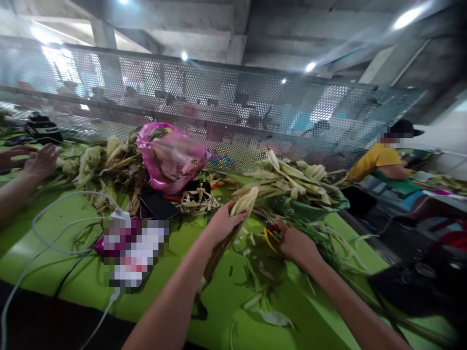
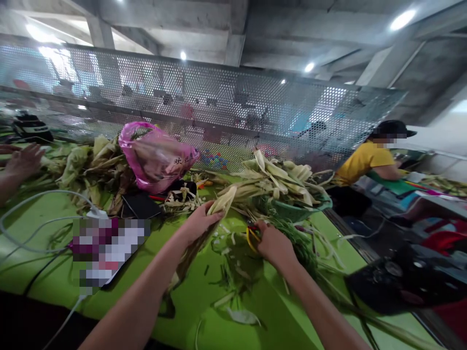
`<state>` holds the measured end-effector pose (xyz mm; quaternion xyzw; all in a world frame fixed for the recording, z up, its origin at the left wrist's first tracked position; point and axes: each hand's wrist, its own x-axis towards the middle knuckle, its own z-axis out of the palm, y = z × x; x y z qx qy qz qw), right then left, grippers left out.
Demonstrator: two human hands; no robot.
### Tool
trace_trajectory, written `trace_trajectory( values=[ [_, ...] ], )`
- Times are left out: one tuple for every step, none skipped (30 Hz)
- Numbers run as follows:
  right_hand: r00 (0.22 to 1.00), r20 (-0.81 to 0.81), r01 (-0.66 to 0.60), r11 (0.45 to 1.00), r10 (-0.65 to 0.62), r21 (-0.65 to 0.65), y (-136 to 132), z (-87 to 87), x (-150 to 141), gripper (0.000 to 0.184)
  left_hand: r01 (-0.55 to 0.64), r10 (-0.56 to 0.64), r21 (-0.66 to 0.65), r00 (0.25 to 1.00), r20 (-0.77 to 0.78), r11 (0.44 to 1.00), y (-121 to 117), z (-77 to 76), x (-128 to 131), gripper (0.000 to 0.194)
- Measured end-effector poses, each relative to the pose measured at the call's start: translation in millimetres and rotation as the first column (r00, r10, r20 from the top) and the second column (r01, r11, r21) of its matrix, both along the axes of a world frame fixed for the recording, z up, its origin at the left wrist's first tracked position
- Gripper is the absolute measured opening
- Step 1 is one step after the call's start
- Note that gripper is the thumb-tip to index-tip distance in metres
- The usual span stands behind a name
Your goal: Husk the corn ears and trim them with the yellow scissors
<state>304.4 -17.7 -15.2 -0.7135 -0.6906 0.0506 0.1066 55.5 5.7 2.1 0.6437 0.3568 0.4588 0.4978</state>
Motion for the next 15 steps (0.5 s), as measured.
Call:
trace_trajectory(
  values=[
    [0.999,-0.033,0.014,1.0,-0.014,0.005,1,2.3,-1,0.043,-0.001,0.001,0.003,1.0,-0.017,1.0,0,-0.3,1,0.045],
    [0.997,-0.074,0.027,1.0,-0.026,0.006,2,5.3,-1,0.044,-0.003,0.003,0.004,0.999,-0.033,1.0,0,-0.5,2,0.045],
    [0.992,-0.124,0.035,0.999,-0.034,0.0,2,8.6,0,0.044,-0.009,0.009,0.008,0.999,-0.045,1.0,-1,-0.6,3,0.046],
    [0.983,-0.178,0.037,0.999,-0.038,-0.011,0,12.1,1,0.044,-0.018,0.019,0.016,0.998,-0.058,1.0,-1,-0.6,3,0.046],
    [0.974,-0.223,0.03,0.999,-0.034,-0.025,-3,15.7,4,0.043,-0.033,0.035,0.03,0.996,-0.076,0.999,-2,-0.4,3,0.047],
    [0.956,-0.293,0.017,0.999,-0.029,-0.042,-8,19.0,7,0.043,-0.057,0.062,0.051,0.993,-0.104,0.997,-3,0.0,3,0.047],
    [0.926,-0.377,0.002,0.998,-0.023,-0.058,-14,22.0,10,0.043,-0.086,0.096,0.077,0.985,-0.145,0.993,-4,0.7,3,0.048],
    [0.881,-0.472,-0.013,0.997,-0.025,-0.076,-22,24.5,14,0.043,-0.117,0.136,0.108,0.971,-0.194,0.987,-5,1.6,3,0.048],
    [0.756,-0.653,-0.018,0.995,-0.051,-0.098,-29,26.5,18,0.041,-0.141,0.174,0.144,0.953,-0.248,0.979,-6,2.6,2,0.049],
    [0.615,-0.783,-0.015,0.991,-0.095,-0.132,-37,28.1,21,0.037,-0.158,0.207,0.182,0.931,-0.3,0.971,-8,3.7,2,0.049],
    [0.491,-0.86,0.004,0.987,-0.139,-0.158,-44,29.3,23,0.032,-0.168,0.237,0.218,0.909,-0.343,0.961,-9,4.8,2,0.049],
    [0.381,-0.909,0.02,0.984,-0.169,-0.175,-50,30.3,25,0.028,-0.172,0.26,0.25,0.888,-0.379,0.953,-11,5.8,2,0.049],
    [0.316,-0.932,0.02,0.983,-0.178,-0.181,-55,31.3,26,0.024,-0.174,0.28,0.277,0.869,-0.408,0.945,-12,6.7,2,0.049],
    [0.278,-0.947,0.003,0.986,-0.162,-0.168,-59,32.4,26,0.023,-0.176,0.297,0.299,0.851,-0.433,0.938,-14,7.4,2,0.049],
    [0.254,-0.959,-0.031,0.99,-0.128,-0.14,-63,33.7,25,0.026,-0.177,0.311,0.315,0.835,-0.453,0.932,-15,8.0,3,0.05]
  ],
)
